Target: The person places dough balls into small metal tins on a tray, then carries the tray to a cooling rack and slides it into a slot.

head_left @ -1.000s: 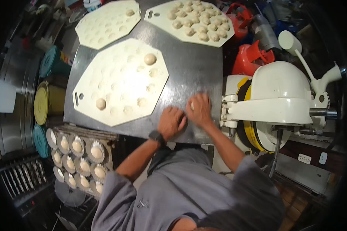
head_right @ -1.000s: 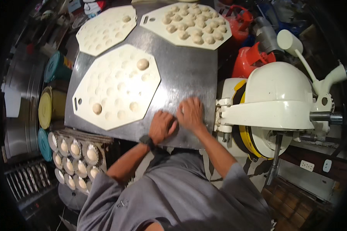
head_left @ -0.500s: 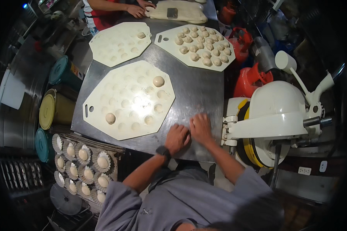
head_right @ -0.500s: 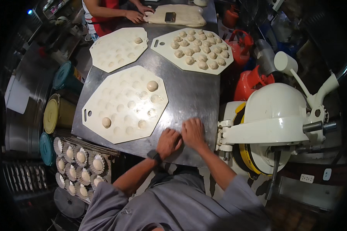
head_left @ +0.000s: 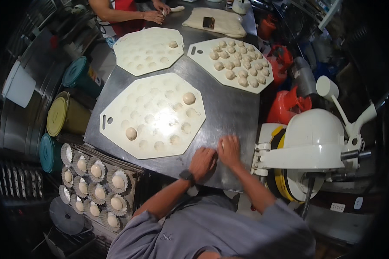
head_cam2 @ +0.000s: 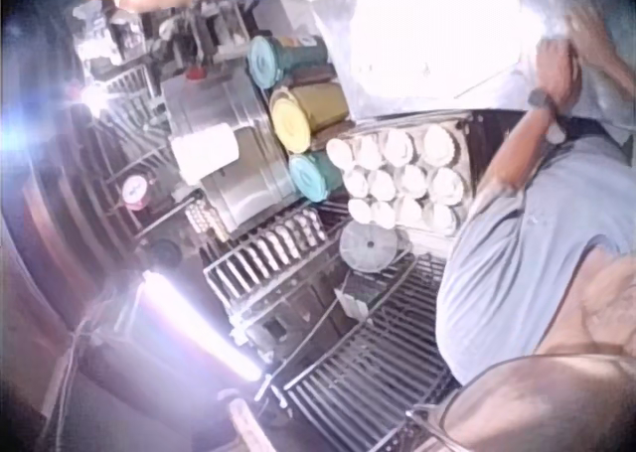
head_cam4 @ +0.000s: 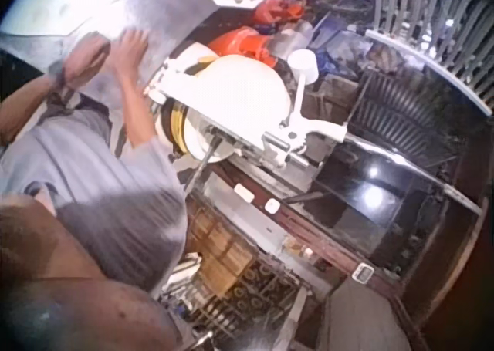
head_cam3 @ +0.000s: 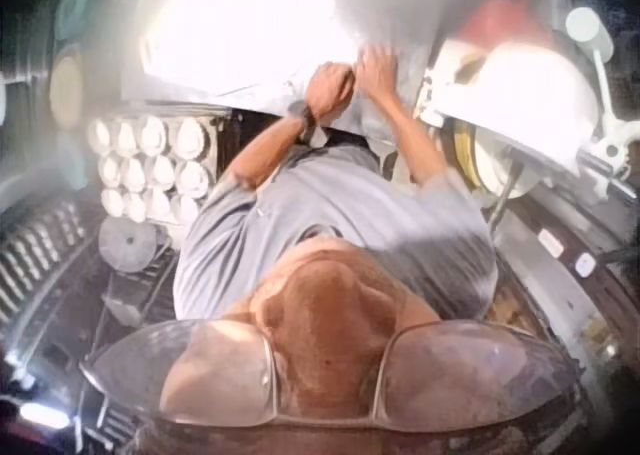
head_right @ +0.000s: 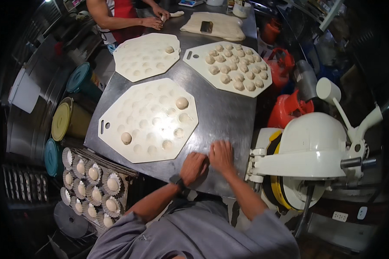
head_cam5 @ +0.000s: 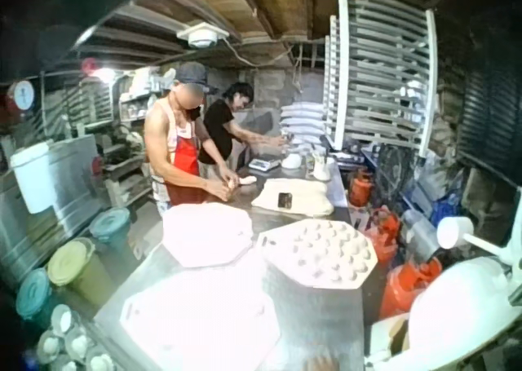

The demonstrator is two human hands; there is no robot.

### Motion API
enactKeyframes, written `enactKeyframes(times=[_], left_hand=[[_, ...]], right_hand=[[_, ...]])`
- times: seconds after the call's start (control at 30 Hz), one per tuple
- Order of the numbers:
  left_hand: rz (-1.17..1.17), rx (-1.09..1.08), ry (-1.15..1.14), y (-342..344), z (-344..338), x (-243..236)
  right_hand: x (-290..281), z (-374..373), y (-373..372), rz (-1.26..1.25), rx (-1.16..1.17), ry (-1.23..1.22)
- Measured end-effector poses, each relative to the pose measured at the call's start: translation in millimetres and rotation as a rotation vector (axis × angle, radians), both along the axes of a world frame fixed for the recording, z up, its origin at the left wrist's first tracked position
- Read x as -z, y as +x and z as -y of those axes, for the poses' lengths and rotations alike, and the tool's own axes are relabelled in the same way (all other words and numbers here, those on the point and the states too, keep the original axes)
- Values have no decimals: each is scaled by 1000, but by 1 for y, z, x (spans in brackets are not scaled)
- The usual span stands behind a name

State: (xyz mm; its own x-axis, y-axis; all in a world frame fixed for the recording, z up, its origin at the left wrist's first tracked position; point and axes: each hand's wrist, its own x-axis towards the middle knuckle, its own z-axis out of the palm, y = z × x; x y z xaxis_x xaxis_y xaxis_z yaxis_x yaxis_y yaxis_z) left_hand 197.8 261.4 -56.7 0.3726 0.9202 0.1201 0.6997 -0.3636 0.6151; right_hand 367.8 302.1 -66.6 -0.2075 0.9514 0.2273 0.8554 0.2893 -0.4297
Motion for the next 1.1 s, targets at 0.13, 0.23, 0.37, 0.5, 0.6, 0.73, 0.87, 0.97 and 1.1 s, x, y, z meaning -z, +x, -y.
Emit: enactKeyframes(times=[0.13,0.23,0.37,0.5,0.6,0.73,0.87,0.97,1.1], left_hand=[[131,-56,56,-46,32,3],[73,2,92,-45,-9,-15],[25,49,147,-18,-43,-9],[77,29,125,-18,-5,-7],[174,1,86,-34,40,-5],[128,57,53,-50,27,-16],[16,89,148,-23,-20,-16],[69,34,140,-9,-27,-18],[108,32,113,-30,25,-4]], right_hand=[[-10,70,39,-3,-143,-78],[-4,10,34,51,4,-3],[0,-49,-9,-13,67,79],[-16,-7,-18,-51,7,21],[-3,65,23,-39,-118,-7],[-9,48,37,-39,-80,58],[3,-32,-4,-90,63,101],[-2,-46,-20,-103,51,95],[5,47,4,-130,-170,72]])
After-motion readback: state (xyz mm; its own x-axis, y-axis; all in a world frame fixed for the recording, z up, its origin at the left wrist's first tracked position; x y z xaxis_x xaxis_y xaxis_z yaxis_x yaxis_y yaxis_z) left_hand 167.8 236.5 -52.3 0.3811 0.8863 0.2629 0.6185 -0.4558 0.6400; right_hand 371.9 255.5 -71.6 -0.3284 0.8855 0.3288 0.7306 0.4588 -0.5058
